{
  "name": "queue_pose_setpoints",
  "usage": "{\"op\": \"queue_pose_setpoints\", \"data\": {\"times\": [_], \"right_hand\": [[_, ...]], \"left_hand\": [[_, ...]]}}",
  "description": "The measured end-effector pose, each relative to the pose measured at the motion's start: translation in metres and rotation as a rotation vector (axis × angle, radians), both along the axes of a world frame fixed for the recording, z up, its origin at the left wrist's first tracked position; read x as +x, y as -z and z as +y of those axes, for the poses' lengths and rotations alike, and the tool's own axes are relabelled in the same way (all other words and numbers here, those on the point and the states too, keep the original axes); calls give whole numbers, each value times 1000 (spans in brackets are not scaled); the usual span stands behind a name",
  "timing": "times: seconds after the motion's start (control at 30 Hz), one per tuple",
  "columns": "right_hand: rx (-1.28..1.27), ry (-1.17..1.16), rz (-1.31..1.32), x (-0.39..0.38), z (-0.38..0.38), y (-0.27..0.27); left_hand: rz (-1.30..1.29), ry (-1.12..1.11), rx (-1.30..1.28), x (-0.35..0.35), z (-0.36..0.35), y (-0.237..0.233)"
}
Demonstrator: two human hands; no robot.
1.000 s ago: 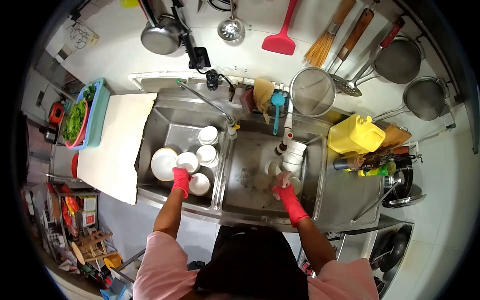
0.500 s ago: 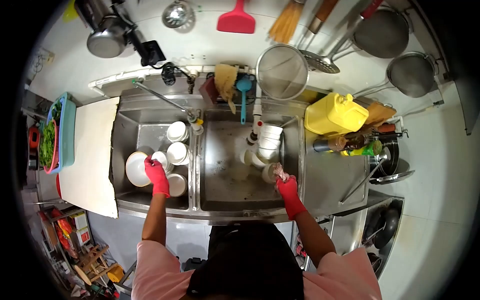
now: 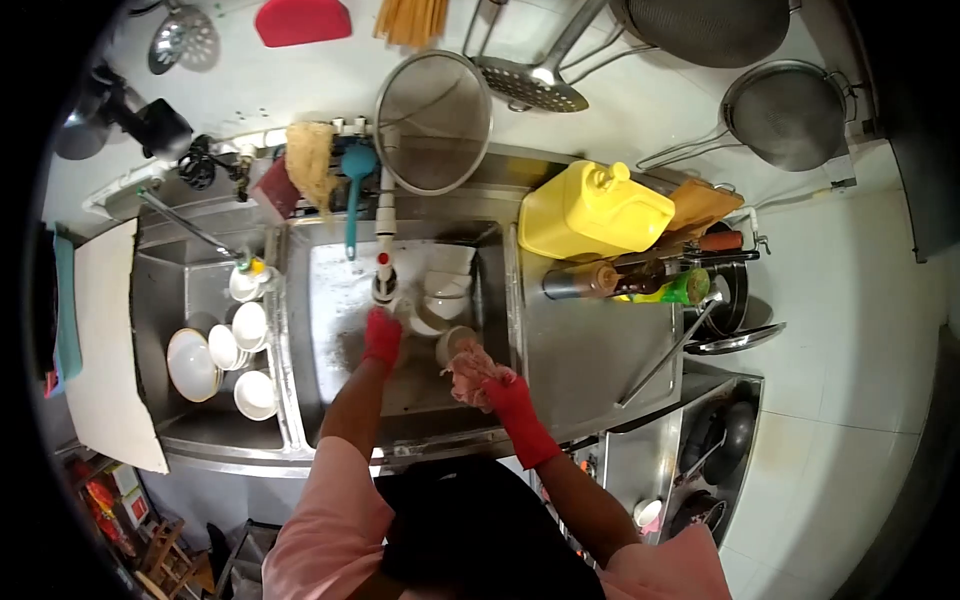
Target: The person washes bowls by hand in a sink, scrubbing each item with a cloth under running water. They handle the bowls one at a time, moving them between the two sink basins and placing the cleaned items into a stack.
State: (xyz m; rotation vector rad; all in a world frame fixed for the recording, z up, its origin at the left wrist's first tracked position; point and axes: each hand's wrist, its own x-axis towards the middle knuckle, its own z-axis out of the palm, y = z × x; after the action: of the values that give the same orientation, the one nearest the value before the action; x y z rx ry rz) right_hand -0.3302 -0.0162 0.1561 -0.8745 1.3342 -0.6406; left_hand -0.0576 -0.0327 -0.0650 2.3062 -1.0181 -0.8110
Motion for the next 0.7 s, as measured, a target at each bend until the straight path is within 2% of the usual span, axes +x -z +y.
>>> {"op": "queue_pose_setpoints", "data": {"times": [0.03,0.13,0.23,0.3,0.37,0.4,0.47,0.5,0.6,0.63,0.7], "right_hand": [[11,-12,22,2,1,-14],[66,-64,66,-6,-1,-24],[55,-114,60,-13,0,-5],[50,-107,42,-10,-2,10],[-31,-204,163,-8,-7,12],[-69,-248,223,-4,-7,11],[5,-202,105,13,-8,4],[38,-182,43,23,-12,1],[142,-177,-26,56,-20,-4],[69,-197,-54,69,-21,-3],[-79,-230,-110,95,-20,16]], "left_hand": [[-28,24,28,-4,-4,16],[232,-154,-205,-17,-4,13],[272,-137,92,-18,14,-44],[219,-94,154,-12,28,-72],[135,-70,312,-11,33,-100],[36,2,304,-9,35,-119],[-164,150,293,1,40,-153],[-354,173,215,6,43,-158],[-499,113,77,30,48,-196],[-408,-8,-51,34,50,-207],[-163,-207,-231,32,60,-172]]}}
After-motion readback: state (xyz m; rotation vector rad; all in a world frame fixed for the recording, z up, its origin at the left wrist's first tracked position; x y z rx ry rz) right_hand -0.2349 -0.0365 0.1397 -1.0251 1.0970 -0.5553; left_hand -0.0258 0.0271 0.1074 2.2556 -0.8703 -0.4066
